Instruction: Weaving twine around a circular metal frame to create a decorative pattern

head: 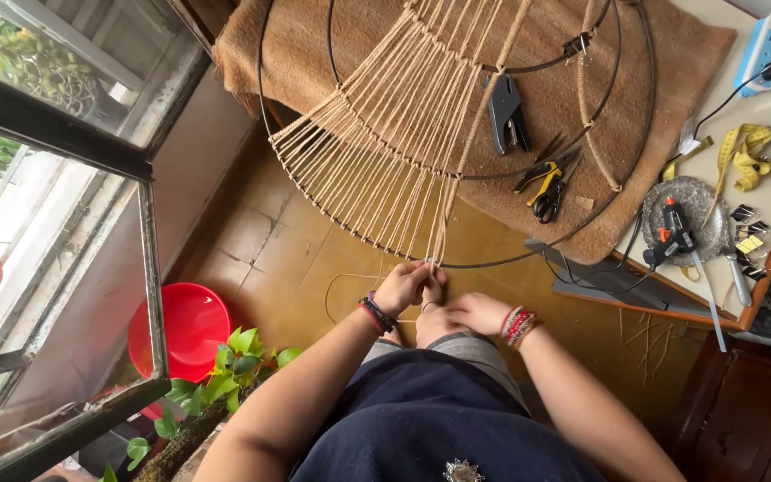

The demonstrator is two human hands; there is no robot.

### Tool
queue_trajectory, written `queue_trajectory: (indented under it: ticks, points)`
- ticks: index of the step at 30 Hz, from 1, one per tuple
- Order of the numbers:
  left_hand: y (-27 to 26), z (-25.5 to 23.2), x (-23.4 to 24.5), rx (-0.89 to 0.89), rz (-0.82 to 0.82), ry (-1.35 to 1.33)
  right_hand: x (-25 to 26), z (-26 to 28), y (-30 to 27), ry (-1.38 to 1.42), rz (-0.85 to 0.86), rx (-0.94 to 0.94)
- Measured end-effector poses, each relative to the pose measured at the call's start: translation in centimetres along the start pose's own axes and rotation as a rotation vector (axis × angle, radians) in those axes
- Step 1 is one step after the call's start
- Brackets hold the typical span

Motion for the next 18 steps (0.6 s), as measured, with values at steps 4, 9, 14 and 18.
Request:
queue_trajectory:
  ticks: [4,9,14,18]
  points:
    - [1.9,2.3,3.5,0.088,-0.137,0.675,6.3,6.7,-0.4,0.548,-0.392,0.465]
    - [2.4,1.7,5.0,0.127,-0.201,1.227,14.1,5.5,-5.7,1.143,-0.451,1.153]
    - [2.7,3.7,4.5,0.055,-0.256,1.019,9.2,8.9,-10.2,0.865,-0.764,0.543]
    - [2.3,3.8,2.0,0.029,-0.134,0.488,-0.7,0.2,-0.7,0.444,-0.200,0.020]
Point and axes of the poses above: each hand's wrist, its own y-axis towards the middle knuckle, its own x-axis out of the back of the hand, z = x × y, the point moved 3 cm from there along y, towards the middle knuckle, and after that the axes turned 9 degrees about z, right-handed, at the moved point
